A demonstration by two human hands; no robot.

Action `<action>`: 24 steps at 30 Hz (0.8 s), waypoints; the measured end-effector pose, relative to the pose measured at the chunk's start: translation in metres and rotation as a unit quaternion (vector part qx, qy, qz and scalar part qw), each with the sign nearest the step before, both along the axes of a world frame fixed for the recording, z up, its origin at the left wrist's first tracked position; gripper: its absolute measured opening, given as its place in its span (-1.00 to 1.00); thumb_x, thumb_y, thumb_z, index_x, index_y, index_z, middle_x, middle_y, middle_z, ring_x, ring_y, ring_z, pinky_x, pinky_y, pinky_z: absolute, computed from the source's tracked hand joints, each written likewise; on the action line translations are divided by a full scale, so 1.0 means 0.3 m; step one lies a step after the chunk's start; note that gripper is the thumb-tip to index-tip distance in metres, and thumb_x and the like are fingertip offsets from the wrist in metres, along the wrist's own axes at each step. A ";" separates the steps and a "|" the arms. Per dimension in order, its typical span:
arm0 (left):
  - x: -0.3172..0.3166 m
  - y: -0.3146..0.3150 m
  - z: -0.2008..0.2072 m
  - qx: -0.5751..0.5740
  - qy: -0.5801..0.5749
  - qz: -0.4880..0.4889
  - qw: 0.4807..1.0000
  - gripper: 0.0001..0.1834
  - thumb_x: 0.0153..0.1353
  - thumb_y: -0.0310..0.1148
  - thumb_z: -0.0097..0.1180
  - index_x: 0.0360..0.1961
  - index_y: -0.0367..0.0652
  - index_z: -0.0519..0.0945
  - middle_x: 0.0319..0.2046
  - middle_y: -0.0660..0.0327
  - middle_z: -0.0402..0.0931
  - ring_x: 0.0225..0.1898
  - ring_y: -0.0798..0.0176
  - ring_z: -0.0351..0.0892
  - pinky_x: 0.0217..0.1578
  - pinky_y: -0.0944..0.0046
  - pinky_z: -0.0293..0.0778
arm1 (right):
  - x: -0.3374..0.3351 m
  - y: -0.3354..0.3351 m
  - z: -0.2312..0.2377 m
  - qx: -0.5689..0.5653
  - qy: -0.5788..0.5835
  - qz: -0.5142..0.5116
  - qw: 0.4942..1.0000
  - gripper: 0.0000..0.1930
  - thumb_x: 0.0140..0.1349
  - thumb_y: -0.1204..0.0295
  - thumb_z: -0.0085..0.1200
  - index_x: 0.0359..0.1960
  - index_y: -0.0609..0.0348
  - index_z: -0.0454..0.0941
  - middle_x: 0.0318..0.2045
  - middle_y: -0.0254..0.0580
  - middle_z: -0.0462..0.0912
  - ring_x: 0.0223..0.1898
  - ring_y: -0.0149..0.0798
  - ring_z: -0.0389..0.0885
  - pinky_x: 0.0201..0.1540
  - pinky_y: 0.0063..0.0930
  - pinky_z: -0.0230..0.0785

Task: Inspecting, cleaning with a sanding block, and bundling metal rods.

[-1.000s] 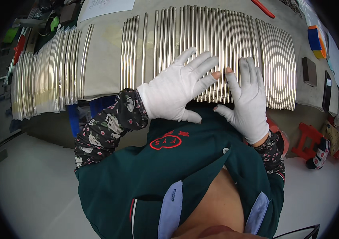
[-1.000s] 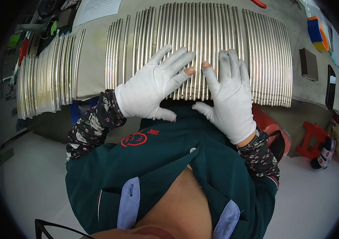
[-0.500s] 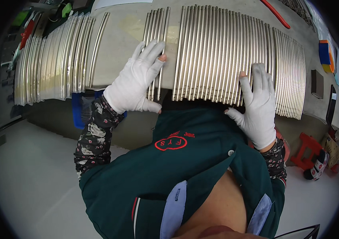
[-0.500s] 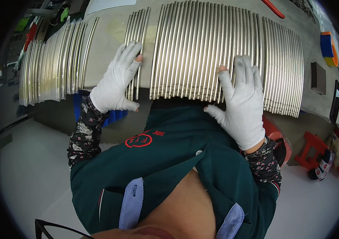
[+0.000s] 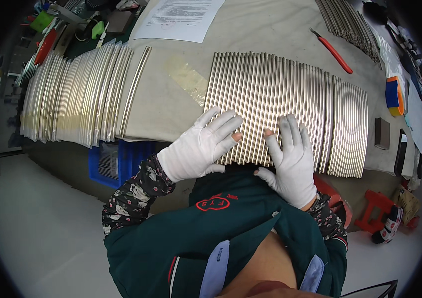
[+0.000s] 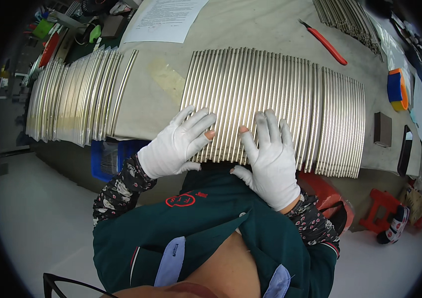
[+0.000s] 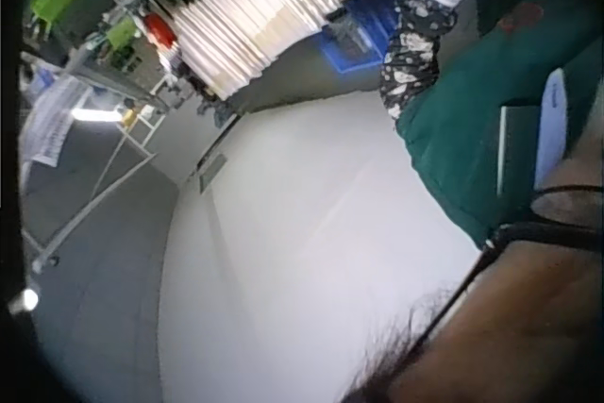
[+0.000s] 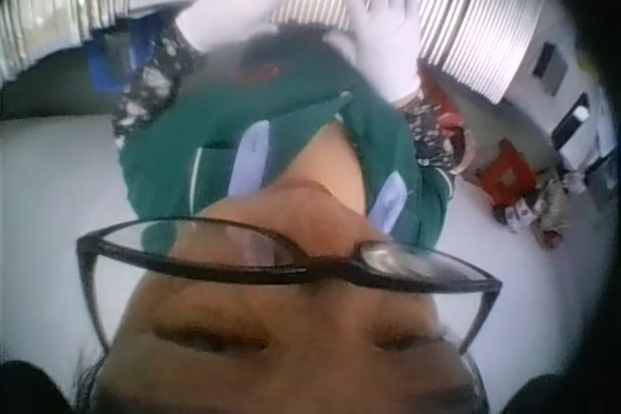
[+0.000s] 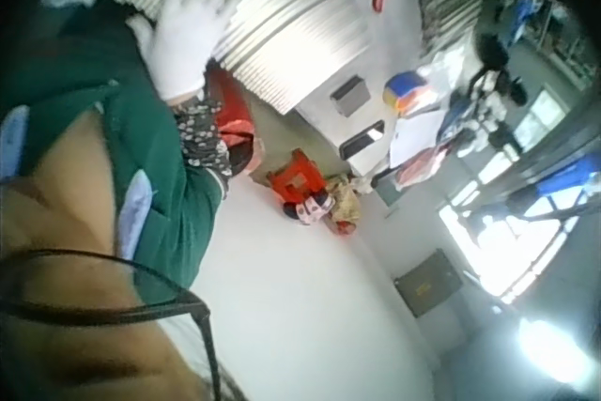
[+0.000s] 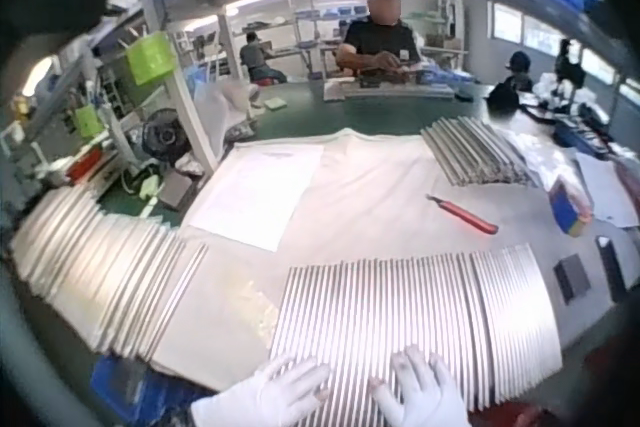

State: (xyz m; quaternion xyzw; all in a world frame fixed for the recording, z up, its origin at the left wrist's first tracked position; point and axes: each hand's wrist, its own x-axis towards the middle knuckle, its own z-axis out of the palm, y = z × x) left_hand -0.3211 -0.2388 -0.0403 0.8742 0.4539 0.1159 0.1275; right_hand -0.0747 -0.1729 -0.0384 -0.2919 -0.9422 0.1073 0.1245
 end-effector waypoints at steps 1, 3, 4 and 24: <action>-0.007 0.008 0.001 -0.002 0.003 -0.008 1.000 0.09 -0.41 -0.12 0.49 0.20 -0.22 0.19 0.28 -0.18 0.14 0.31 -0.30 0.15 0.29 -0.30 0.03 | -0.007 0.006 0.005 0.001 -0.007 -0.003 1.000 -0.10 -0.30 0.05 0.41 0.13 0.21 0.35 0.16 0.17 0.29 0.28 0.22 0.19 0.27 0.15 0.04; -0.022 0.026 0.002 0.001 0.006 -0.017 1.000 0.11 -0.41 -0.12 0.49 0.22 -0.21 0.18 0.27 -0.17 0.15 0.30 -0.30 0.16 0.28 -0.30 0.04 | -0.018 0.017 0.014 0.007 -0.015 -0.007 1.000 -0.11 -0.29 0.06 0.41 0.13 0.21 0.36 0.16 0.16 0.30 0.28 0.20 0.19 0.27 0.15 0.05; -0.029 0.032 0.003 0.002 -0.019 -0.021 1.000 0.13 -0.40 -0.10 0.49 0.25 -0.20 0.16 0.27 -0.18 0.15 0.30 -0.29 0.17 0.28 -0.30 0.05 | -0.021 0.022 0.018 0.004 -0.018 -0.008 1.000 -0.12 -0.29 0.06 0.40 0.13 0.22 0.36 0.15 0.15 0.30 0.27 0.19 0.19 0.27 0.14 0.05; 0.168 0.208 0.027 -0.035 0.010 0.039 0.999 0.05 -0.23 -0.04 0.40 0.28 -0.27 0.20 0.27 -0.17 0.15 0.31 -0.26 0.12 0.31 -0.25 -0.03 | 0.061 0.169 0.027 -0.037 -0.040 -0.006 0.999 -0.10 -0.25 -0.04 0.37 0.14 0.20 0.37 0.16 0.22 0.29 0.29 0.22 0.16 0.29 0.14 0.02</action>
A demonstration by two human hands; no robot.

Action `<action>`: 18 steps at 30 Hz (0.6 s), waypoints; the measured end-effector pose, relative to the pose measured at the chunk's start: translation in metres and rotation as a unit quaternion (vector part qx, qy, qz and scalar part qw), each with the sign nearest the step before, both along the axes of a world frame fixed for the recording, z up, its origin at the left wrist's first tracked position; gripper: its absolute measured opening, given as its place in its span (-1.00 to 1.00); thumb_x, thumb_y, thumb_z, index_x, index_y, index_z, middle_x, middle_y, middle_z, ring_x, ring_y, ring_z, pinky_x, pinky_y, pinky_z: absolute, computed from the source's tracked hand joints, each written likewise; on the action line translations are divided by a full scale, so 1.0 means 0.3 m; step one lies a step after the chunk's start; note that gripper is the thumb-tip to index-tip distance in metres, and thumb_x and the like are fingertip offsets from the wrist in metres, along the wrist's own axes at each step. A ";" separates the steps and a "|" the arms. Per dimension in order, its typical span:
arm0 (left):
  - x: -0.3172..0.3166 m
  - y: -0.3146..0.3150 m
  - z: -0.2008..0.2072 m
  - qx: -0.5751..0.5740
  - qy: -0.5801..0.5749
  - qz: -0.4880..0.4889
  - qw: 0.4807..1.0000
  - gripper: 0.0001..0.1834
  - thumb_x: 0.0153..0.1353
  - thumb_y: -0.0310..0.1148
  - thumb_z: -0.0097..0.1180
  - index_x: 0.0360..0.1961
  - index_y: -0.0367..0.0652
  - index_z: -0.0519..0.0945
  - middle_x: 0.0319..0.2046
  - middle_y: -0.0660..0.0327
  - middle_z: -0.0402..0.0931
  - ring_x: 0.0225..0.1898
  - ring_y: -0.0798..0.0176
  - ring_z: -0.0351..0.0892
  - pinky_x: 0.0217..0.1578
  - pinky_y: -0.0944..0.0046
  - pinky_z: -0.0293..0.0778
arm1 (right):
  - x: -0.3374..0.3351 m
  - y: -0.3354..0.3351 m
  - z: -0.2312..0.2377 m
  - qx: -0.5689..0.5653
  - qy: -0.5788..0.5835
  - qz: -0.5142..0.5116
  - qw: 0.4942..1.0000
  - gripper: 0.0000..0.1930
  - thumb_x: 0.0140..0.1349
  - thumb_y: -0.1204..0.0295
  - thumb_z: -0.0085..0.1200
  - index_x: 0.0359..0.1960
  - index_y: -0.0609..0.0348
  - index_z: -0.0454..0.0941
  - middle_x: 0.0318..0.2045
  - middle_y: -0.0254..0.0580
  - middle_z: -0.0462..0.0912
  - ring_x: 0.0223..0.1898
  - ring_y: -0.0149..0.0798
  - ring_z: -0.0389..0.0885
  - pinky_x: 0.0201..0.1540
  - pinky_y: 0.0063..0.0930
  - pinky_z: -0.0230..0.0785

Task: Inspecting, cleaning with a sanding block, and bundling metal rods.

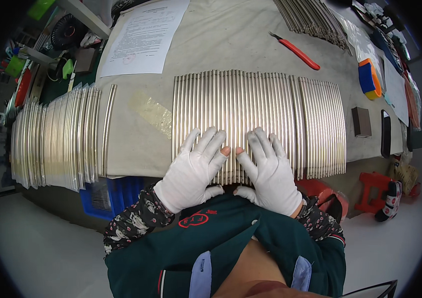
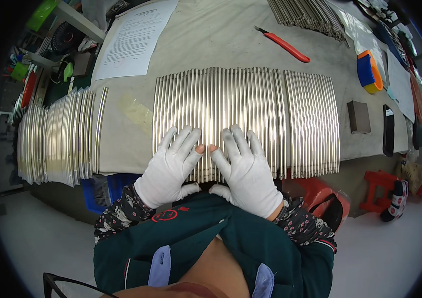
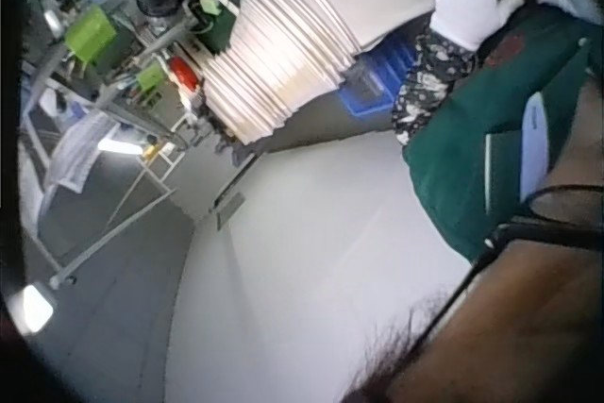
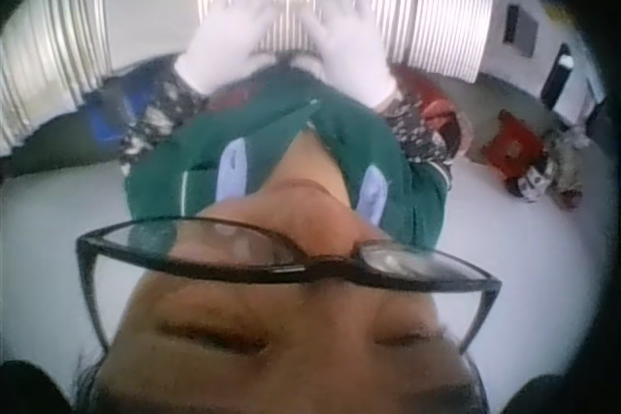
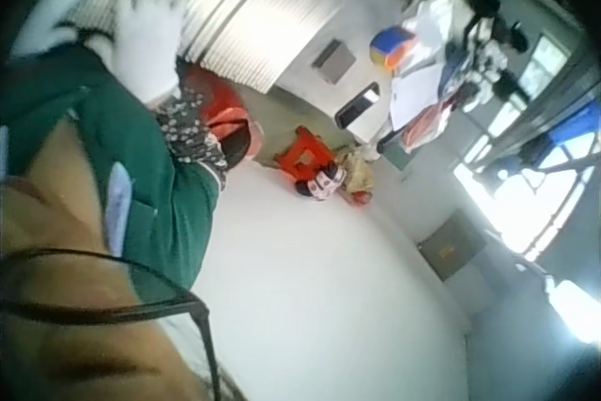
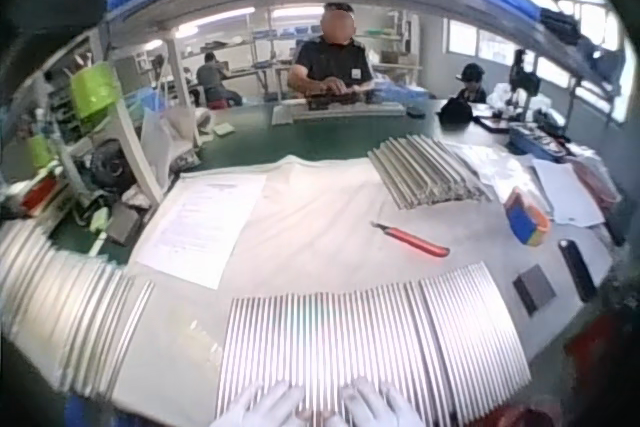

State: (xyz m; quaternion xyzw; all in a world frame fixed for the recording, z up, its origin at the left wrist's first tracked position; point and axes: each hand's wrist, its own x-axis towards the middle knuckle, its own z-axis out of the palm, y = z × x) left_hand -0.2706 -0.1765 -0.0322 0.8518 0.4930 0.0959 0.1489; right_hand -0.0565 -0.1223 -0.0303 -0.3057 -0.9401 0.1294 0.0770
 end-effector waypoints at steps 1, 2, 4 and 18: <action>0.012 0.004 -0.002 -0.009 -0.006 -0.001 1.000 0.07 -0.23 -0.05 0.40 0.29 -0.27 0.18 0.27 -0.17 0.14 0.31 -0.27 0.12 0.31 -0.26 -0.04 | 0.033 0.009 0.011 -0.015 0.009 0.016 1.000 -0.10 -0.26 -0.05 0.37 0.14 0.20 0.37 0.16 0.22 0.29 0.29 0.21 0.17 0.30 0.15 0.01; 0.027 0.011 -0.006 -0.001 -0.010 -0.012 1.000 0.07 -0.22 -0.06 0.40 0.30 -0.25 0.14 0.27 -0.19 0.14 0.31 -0.28 0.11 0.30 -0.27 -0.04 | 0.067 0.025 0.020 -0.011 0.006 0.008 1.000 -0.08 -0.28 -0.06 0.38 0.14 0.19 0.36 0.16 0.21 0.30 0.29 0.21 0.17 0.30 0.17 0.00; 0.065 0.036 -0.009 -0.001 0.000 -0.024 1.000 0.08 -0.22 -0.05 0.40 0.31 -0.23 0.12 0.27 -0.20 0.13 0.31 -0.29 0.11 0.30 -0.28 -0.04 | 0.134 0.056 0.020 0.000 -0.001 -0.020 1.000 -0.08 -0.28 -0.06 0.37 0.14 0.18 0.36 0.17 0.20 0.29 0.29 0.21 0.17 0.30 0.20 -0.02; 0.183 0.242 0.063 -0.006 0.074 -0.151 0.986 -0.03 0.01 0.20 0.10 0.35 -0.15 0.14 0.35 -0.18 0.05 0.36 -0.30 0.04 0.32 -0.33 -0.14 | 0.460 0.116 -0.009 0.085 -0.010 -0.109 0.990 -0.09 0.07 -0.35 -0.15 0.19 0.24 0.30 0.18 0.30 0.26 0.29 0.29 0.15 0.26 0.26 -0.03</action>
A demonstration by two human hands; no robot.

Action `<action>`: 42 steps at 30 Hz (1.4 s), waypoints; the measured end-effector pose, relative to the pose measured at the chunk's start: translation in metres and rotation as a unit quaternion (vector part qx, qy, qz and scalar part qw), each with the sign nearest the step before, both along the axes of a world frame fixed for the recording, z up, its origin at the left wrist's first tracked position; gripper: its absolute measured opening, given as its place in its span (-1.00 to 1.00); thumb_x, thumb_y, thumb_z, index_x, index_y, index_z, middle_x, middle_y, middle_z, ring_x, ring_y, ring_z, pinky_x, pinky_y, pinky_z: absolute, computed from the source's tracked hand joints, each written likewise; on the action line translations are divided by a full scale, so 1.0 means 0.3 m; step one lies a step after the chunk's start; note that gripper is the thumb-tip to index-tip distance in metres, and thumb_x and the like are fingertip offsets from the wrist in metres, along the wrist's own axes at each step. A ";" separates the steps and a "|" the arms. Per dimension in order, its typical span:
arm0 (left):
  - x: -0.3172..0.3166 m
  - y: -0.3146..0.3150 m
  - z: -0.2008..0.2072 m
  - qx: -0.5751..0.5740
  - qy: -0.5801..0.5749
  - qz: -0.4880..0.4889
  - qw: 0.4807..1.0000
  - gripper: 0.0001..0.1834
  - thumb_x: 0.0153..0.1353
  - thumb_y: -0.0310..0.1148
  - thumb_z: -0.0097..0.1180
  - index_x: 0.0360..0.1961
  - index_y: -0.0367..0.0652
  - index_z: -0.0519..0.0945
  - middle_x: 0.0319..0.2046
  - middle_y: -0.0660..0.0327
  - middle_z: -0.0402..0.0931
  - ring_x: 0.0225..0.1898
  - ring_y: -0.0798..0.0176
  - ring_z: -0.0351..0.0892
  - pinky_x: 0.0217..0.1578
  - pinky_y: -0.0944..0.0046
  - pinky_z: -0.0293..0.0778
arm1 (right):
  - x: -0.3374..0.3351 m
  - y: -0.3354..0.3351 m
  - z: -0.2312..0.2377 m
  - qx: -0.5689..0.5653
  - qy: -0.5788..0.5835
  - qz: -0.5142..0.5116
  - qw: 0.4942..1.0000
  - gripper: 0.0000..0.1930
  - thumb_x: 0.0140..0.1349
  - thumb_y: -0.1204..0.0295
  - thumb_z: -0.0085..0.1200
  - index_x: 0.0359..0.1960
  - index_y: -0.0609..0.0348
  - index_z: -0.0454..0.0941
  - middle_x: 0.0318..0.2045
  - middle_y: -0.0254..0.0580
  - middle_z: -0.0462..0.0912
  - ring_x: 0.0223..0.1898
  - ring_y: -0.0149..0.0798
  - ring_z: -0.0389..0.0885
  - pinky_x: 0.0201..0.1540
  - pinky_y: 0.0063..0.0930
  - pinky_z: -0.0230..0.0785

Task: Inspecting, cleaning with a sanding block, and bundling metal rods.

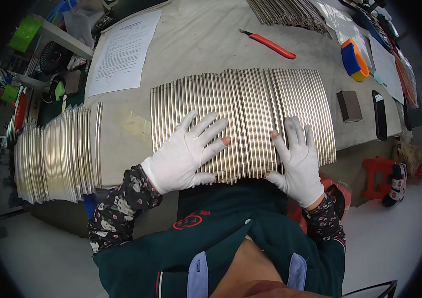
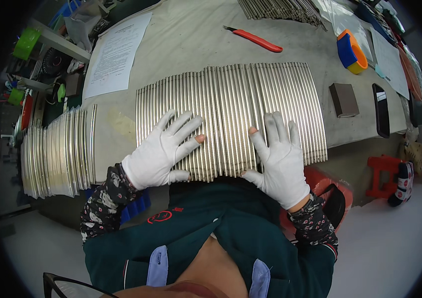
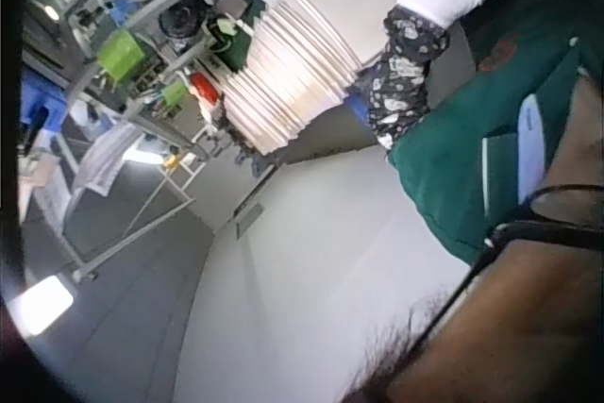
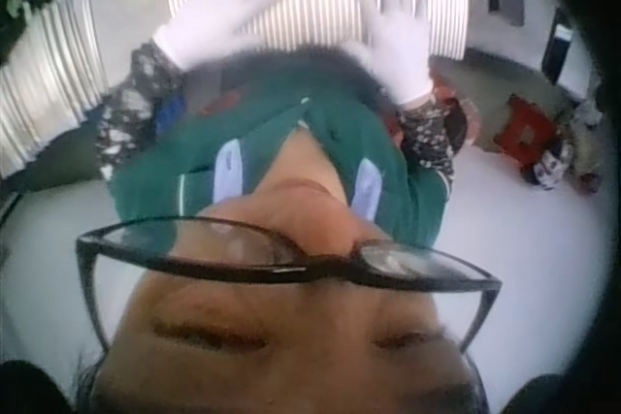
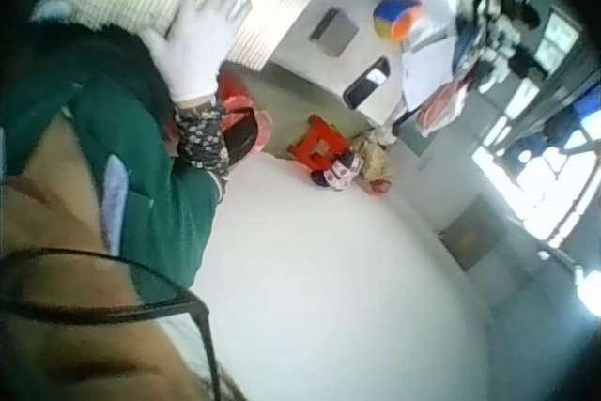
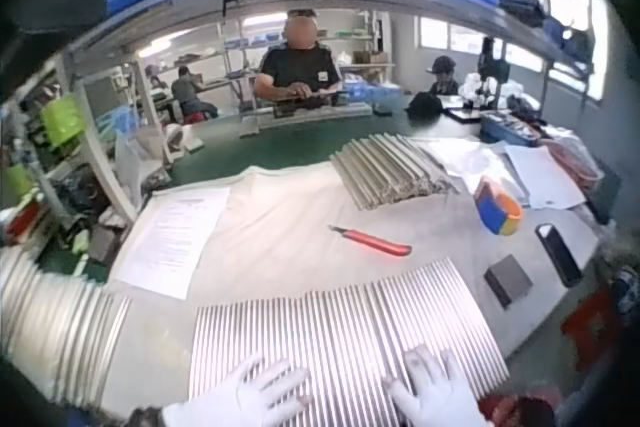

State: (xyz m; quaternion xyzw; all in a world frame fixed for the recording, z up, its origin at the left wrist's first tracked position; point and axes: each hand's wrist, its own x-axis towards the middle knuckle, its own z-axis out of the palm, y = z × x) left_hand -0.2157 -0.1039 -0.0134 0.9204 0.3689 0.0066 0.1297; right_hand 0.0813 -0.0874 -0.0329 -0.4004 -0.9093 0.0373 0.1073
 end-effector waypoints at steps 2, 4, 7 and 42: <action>0.028 0.053 -0.018 0.024 0.013 -0.037 0.999 -0.07 0.05 0.24 0.02 0.34 -0.12 0.16 0.36 -0.17 0.05 0.37 -0.28 0.03 0.33 -0.35 -0.17 | 0.030 -0.003 -0.007 -0.003 0.003 -0.007 1.000 -0.09 0.08 -0.35 -0.16 0.21 0.22 0.29 0.18 0.29 0.26 0.29 0.29 0.15 0.26 0.26 -0.03; 0.063 0.087 -0.047 0.020 -0.003 -0.050 0.999 -0.08 0.06 0.23 0.01 0.34 -0.12 0.15 0.36 -0.16 0.04 0.37 -0.28 0.02 0.33 -0.35 -0.18 | 0.060 0.003 -0.032 0.007 0.001 -0.016 1.000 -0.07 0.09 -0.36 -0.18 0.26 0.20 0.25 0.20 0.27 0.25 0.30 0.28 0.14 0.27 0.25 -0.04; 0.120 0.105 -0.110 0.014 -0.050 -0.082 0.995 -0.09 0.12 0.26 -0.07 0.34 -0.14 0.13 0.38 -0.14 0.02 0.39 -0.28 -0.01 0.34 -0.34 -0.21 | 0.097 -0.017 -0.056 -0.009 -0.005 -0.019 1.000 -0.07 0.09 -0.37 -0.18 0.28 0.18 0.24 0.21 0.27 0.24 0.31 0.27 0.14 0.27 0.26 -0.04; 0.075 0.468 -0.317 0.169 -0.072 -0.033 0.982 -0.39 0.33 -0.09 -0.07 0.24 -0.36 0.33 0.27 -0.11 0.27 0.33 -0.06 0.20 0.37 0.05 0.05 | -0.027 -0.145 -0.251 -0.433 0.281 0.191 0.835 -0.58 0.14 0.46 0.09 0.07 0.26 0.52 -0.03 -0.02 0.62 -0.05 -0.04 0.62 0.06 -0.35 0.44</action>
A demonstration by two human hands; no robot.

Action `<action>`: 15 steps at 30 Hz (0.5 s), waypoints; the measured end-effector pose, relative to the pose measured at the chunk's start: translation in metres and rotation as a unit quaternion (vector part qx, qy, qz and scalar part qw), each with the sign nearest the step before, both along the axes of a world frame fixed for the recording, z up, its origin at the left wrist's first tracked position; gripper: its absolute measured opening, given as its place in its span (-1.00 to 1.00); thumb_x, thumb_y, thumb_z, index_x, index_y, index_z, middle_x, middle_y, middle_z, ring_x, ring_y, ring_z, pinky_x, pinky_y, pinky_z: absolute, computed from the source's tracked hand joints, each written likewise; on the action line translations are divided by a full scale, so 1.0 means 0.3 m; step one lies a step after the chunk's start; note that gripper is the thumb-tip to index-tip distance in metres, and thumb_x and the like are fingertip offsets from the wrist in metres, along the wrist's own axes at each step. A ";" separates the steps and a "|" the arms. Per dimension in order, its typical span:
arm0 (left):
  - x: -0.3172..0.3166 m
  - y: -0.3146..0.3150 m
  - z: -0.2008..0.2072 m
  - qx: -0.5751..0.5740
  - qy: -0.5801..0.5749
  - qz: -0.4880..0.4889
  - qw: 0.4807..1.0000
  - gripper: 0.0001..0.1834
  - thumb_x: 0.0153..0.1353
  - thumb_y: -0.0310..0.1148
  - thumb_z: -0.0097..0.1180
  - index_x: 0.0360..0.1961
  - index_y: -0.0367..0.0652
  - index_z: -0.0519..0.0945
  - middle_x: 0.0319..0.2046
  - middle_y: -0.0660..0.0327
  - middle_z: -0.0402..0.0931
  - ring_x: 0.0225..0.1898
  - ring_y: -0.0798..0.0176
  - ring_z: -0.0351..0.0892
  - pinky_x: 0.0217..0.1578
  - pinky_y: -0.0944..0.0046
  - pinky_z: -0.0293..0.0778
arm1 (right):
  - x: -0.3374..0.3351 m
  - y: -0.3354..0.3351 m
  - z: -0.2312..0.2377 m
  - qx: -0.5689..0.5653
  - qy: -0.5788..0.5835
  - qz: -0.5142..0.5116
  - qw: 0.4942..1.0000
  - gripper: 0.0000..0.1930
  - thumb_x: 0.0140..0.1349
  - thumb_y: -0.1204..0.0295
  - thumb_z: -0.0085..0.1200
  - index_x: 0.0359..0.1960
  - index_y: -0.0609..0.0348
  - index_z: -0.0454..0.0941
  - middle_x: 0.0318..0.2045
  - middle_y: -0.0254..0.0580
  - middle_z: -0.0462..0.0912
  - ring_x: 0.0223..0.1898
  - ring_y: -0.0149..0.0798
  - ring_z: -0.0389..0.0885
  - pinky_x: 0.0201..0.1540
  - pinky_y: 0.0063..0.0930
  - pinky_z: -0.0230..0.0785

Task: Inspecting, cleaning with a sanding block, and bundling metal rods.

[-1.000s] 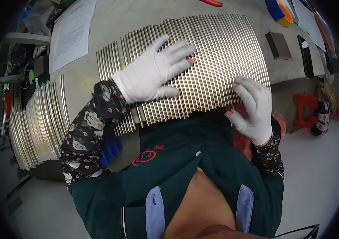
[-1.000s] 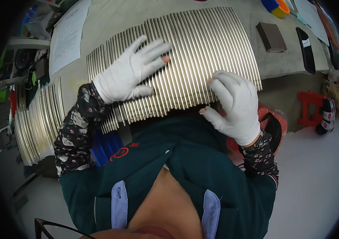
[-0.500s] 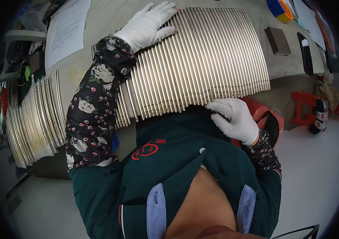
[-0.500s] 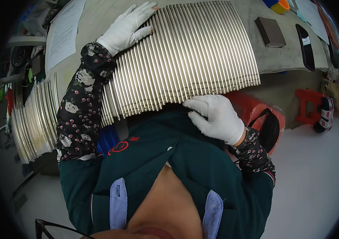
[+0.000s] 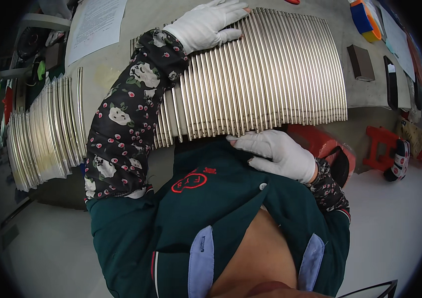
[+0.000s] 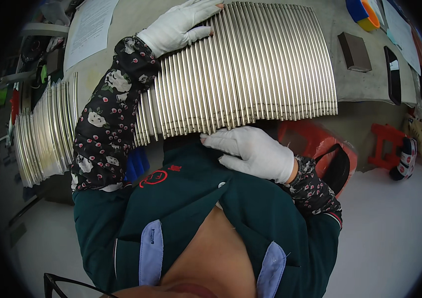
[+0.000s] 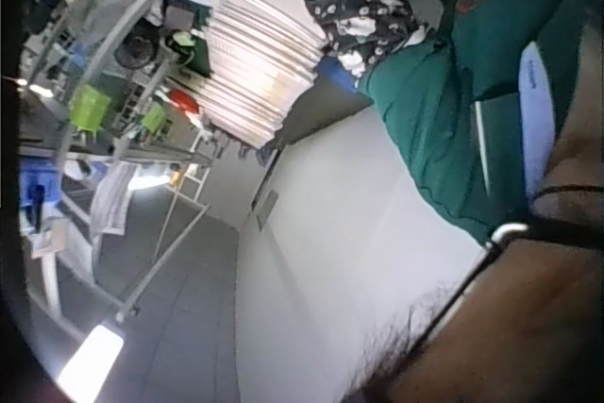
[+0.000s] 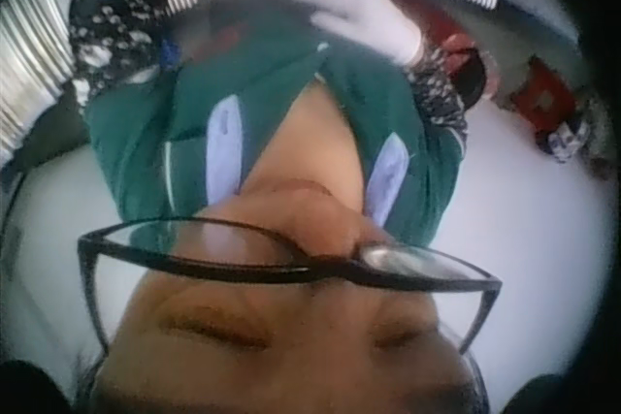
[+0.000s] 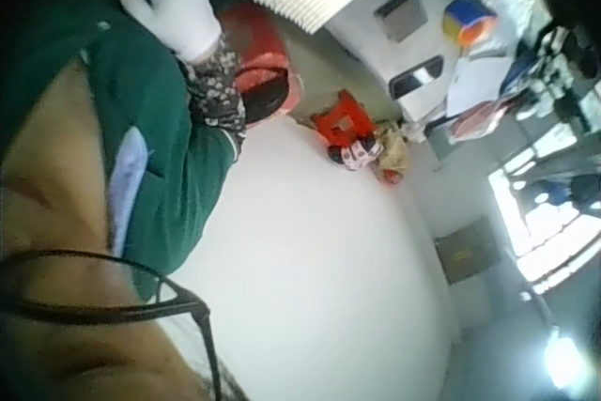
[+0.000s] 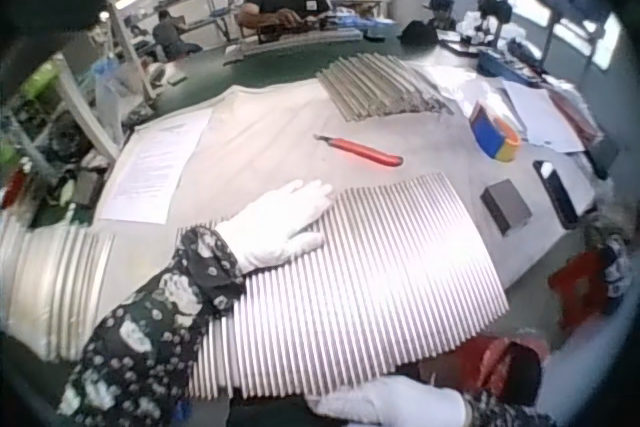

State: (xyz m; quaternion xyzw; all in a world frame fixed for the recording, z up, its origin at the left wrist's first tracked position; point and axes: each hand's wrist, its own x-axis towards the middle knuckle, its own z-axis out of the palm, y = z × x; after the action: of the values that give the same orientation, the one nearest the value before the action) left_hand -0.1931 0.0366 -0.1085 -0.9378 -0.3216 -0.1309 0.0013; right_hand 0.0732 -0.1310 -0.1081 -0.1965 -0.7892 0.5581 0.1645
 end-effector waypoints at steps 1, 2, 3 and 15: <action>-0.002 0.000 -0.003 0.002 -0.003 -0.001 1.000 -0.39 0.33 -0.09 -0.06 0.23 -0.36 0.33 0.27 -0.11 0.27 0.33 -0.06 0.20 0.37 0.06 0.06 | -0.011 0.004 0.004 0.005 -0.008 0.020 1.000 -0.56 0.14 0.46 0.09 0.10 0.26 0.50 -0.03 -0.01 0.62 -0.05 -0.04 0.61 0.07 -0.35 0.44; -0.004 0.000 -0.005 0.000 -0.009 -0.003 1.000 -0.39 0.33 -0.09 -0.06 0.23 -0.37 0.34 0.27 -0.12 0.27 0.33 -0.07 0.20 0.36 0.07 0.07 | -0.016 0.002 0.003 0.005 -0.008 0.021 1.000 -0.56 0.14 0.46 0.09 0.10 0.26 0.50 -0.03 -0.01 0.62 -0.05 -0.04 0.61 0.07 -0.35 0.44; -0.006 -0.001 -0.002 0.000 -0.008 0.000 1.000 -0.39 0.33 -0.09 -0.06 0.23 -0.37 0.34 0.27 -0.12 0.27 0.33 -0.07 0.20 0.36 0.07 0.07 | -0.018 -0.002 0.000 0.002 -0.023 0.015 1.000 -0.54 0.15 0.46 0.08 0.13 0.25 0.47 -0.02 -0.01 0.61 -0.04 -0.05 0.61 0.08 -0.35 0.43; 0.009 -0.006 0.020 0.010 -0.036 -0.030 0.999 -0.46 0.27 -0.17 0.05 0.15 -0.35 0.41 0.21 -0.12 0.34 0.24 -0.10 0.32 0.27 0.08 0.23 | -0.005 -0.014 -0.005 -0.051 -0.028 -0.014 0.998 -0.55 0.16 0.44 0.09 0.13 0.21 0.50 0.00 -0.01 0.61 -0.03 -0.10 0.62 0.09 -0.42 0.44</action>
State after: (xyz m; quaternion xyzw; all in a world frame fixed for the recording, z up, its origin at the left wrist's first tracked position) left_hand -0.1905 0.0347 -0.1025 -0.9416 -0.2918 -0.1683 -0.0046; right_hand 0.0715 -0.1352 -0.1097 -0.2314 -0.7613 0.5893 0.1403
